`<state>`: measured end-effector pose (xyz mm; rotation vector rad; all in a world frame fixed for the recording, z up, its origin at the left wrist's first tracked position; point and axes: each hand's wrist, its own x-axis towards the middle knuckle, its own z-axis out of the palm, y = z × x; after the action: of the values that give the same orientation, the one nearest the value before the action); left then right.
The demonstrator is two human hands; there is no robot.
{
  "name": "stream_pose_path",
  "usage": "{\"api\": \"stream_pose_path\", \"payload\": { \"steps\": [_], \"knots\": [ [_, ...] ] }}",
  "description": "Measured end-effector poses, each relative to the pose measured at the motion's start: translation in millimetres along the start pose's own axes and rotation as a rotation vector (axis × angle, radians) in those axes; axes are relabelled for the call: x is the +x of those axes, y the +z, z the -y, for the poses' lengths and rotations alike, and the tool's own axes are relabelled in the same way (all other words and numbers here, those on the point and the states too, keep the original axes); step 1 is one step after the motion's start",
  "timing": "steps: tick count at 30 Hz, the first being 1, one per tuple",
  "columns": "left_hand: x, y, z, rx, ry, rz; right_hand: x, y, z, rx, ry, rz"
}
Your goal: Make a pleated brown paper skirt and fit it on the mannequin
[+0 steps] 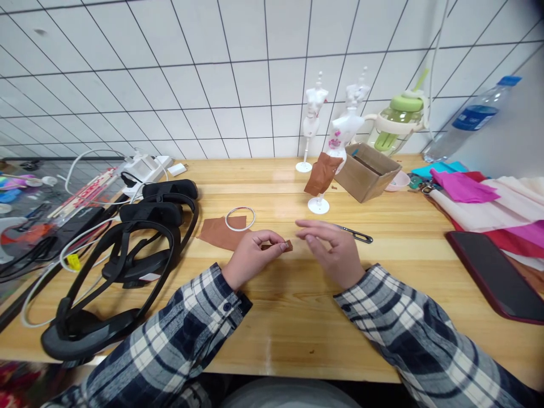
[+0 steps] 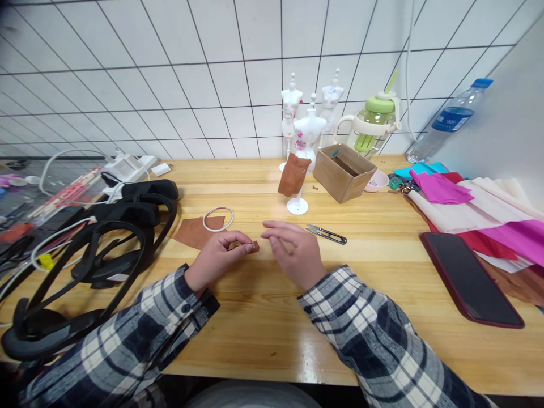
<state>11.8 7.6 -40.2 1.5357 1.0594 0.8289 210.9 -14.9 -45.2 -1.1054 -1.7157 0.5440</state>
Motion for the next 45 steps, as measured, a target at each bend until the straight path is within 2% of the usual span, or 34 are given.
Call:
{"api": "stream_pose_path", "payload": {
  "steps": [2,4,7,10,17,21,29,33,37,41,45],
  "knots": [
    [0.5,-1.3,1.2,-0.008,-0.002,-0.007,2.3,-2.3,-3.9,0.074,0.084,-0.046],
    [1.1,-2.2,2.0,-0.026,-0.007,0.003,3.3,-2.7,-8.9,0.094,0.083,0.002],
    [1.1,-1.8,2.3,-0.076,-0.056,0.093,2.4,0.7,-12.9,0.057,-0.044,0.155],
    [-0.2,-0.7,3.8,-0.157,-0.112,0.213,1.0,4.4,-11.9,0.102,-0.143,0.232],
    [-1.3,-1.5,7.4,-0.451,-0.268,0.332,2.8,4.5,-12.0,0.254,-0.033,0.293],
    [-0.8,-2.7,6.0,-0.469,-0.315,0.358,3.0,3.0,-11.3,0.232,-0.046,0.314],
    [-0.7,-4.6,5.8,-0.361,-0.284,0.385,-1.7,-0.5,-10.3,0.286,0.009,0.294],
    [-1.8,-4.6,3.6,-0.299,-0.281,0.402,-2.8,2.1,-12.9,0.419,0.066,0.279],
    [-2.4,-3.3,3.8,-0.300,-0.293,0.402,-1.9,0.2,-18.2,0.531,0.091,0.347],
    [-1.5,-2.2,5.9,-0.330,-0.271,0.367,-2.6,0.3,-18.8,0.397,0.058,0.380],
    [-1.8,-1.9,6.3,-0.381,-0.278,0.323,-3.3,3.5,-15.3,0.211,-0.079,0.311]
  ]
}}
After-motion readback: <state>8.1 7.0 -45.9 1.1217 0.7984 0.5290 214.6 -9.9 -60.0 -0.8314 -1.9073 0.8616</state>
